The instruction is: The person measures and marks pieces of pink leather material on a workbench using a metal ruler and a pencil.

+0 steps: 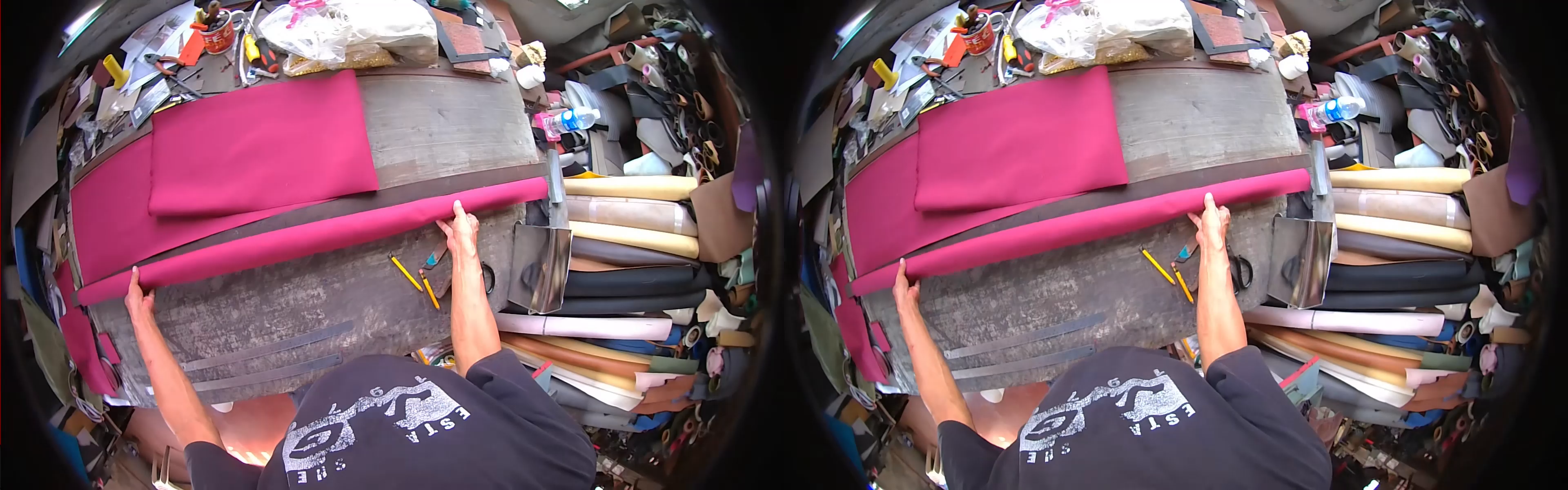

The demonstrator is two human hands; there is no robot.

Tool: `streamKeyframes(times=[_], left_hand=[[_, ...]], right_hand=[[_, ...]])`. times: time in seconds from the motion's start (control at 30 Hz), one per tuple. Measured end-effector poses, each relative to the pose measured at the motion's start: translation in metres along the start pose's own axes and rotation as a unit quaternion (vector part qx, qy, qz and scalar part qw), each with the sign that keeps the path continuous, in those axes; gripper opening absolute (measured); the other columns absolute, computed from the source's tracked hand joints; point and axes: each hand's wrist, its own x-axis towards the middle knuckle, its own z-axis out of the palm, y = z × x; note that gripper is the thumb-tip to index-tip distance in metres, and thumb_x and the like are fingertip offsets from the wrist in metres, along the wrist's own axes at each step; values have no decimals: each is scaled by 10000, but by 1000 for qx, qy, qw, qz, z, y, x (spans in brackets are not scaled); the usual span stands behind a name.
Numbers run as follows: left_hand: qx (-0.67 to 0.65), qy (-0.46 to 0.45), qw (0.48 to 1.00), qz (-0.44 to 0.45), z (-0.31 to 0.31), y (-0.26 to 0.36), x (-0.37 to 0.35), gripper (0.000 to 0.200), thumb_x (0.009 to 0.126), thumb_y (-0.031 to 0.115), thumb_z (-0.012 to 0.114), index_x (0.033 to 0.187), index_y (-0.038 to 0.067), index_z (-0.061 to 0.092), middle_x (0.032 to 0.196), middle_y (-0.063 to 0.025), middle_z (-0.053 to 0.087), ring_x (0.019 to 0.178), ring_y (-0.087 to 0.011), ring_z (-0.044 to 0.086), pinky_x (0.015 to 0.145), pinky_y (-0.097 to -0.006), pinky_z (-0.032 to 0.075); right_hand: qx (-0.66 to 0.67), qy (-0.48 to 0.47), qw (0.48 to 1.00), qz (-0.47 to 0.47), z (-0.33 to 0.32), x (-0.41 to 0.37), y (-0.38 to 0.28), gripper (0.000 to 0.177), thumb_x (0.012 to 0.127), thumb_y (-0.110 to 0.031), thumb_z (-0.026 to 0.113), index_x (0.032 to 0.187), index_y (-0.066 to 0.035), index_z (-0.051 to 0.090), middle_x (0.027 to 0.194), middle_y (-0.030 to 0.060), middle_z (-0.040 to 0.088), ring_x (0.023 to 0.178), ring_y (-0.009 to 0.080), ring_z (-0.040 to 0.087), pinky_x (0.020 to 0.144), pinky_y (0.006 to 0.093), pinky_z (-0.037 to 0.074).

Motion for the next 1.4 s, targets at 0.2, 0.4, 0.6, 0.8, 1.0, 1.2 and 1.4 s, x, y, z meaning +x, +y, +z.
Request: streamKeyframes(times=[0.2,0.4,0.6,0.8,1.0,1.2,1.4], left_hand=[[20,11,998,-56,16,23,-10,560,850,236,790,1252,-65,541,1144,-198,637,960,-341,675,794,-503,607],[18,3,1000,9,-29,-4,59,451,828,126,780,1192,-60,590,1090,-160,662,944,-305,679,815,-445,603],[44,-107,985,130,-98,36,-23,406,832,184,713,1168,-29,634,1141,-154,649,980,-281,651,883,-411,537],[-102,-23,962,254,-80,130,-176,562,916,314,562,1299,-95,517,1309,-202,579,1121,-368,604,1030,-457,470],[-175,-384,798,430,-32,199,-184,506,969,274,539,1329,-74,471,1322,-167,559,1156,-299,584,1022,-430,478],[-116,-519,738,415,59,182,-183,432,1013,279,502,1290,-52,504,1240,-154,601,1098,-254,613,1012,-409,483],[6,-544,414,730,182,108,-247,492,1019,336,499,1314,-59,505,1262,-166,613,1121,-289,614,1038,-443,461]], right_hand=[[13,107,994,30,19,39,-31,332,907,-269,726,1122,-42,613,1047,117,668,940,290,648,763,552,559],[-71,128,986,-81,-9,108,5,428,750,-30,728,1103,116,533,1060,199,638,898,262,633,781,385,536],[-9,174,961,-215,-18,-12,-98,406,734,-54,716,1102,56,583,988,116,660,855,219,651,762,356,534],[228,15,932,-282,-44,-122,-202,329,892,-153,618,1189,-18,578,1027,90,665,904,231,664,822,356,547],[402,-69,838,-362,-175,-221,-268,351,981,-180,520,1294,-21,535,1206,138,648,1077,257,642,995,401,496],[424,140,759,-473,-378,-352,-249,460,970,-272,473,1351,-17,503,1230,149,635,1062,294,647,961,437,525],[420,-108,747,-504,-520,-569,-253,432,1039,-244,438,1382,13,490,1216,145,640,1105,243,630,972,352,504]])
